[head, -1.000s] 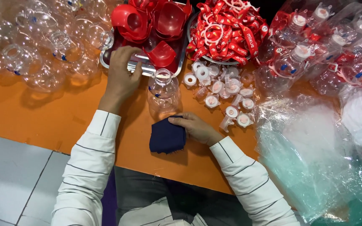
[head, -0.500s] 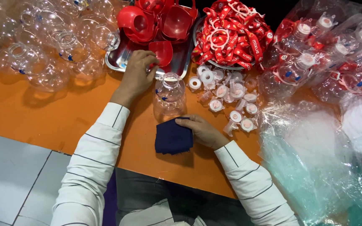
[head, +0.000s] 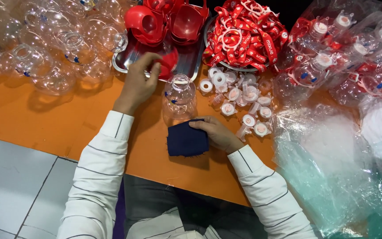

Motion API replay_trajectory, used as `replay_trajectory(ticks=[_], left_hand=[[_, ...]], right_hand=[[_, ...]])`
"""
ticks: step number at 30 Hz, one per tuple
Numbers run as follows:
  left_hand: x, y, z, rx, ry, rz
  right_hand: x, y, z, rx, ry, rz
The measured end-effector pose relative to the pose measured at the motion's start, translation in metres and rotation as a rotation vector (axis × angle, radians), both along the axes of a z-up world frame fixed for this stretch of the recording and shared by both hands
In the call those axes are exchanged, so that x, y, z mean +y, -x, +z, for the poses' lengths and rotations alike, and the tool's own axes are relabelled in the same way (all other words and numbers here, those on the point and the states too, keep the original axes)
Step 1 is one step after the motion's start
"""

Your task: The person is cleaning a plastic bottle with a cloth and preparing to assemble it with other components.

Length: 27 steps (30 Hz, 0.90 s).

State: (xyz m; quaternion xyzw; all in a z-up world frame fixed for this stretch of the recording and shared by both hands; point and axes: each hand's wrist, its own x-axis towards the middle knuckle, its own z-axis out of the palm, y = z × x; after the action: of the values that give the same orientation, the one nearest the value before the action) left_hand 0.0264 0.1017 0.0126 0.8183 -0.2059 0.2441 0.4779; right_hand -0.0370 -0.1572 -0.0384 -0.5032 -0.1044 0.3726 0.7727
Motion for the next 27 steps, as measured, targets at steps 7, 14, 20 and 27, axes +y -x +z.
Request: replay_trajectory(ticks=[7,14,20,27], left_hand=[[0.029,0.034,0.007,-0.004,0.065,0.089],[0.016,0.091,0.009,0.424,0.073,-0.029],[-0.029,0.111,-0.02,0.532,0.128,-0.114],[-0.066,0.12,-0.007,0.474,0.155,0.04]], right_hand=[[-0.003,0.001,0.003,-0.032,0.047,-0.007],[-0.004,0.004,0.003,-0.05,0.08,-0.107],[-0.005,0.005,-0.007,-0.36,0.022,-0.3],[0.0,0.022,0.024,-0.571,0.157,-0.187]])
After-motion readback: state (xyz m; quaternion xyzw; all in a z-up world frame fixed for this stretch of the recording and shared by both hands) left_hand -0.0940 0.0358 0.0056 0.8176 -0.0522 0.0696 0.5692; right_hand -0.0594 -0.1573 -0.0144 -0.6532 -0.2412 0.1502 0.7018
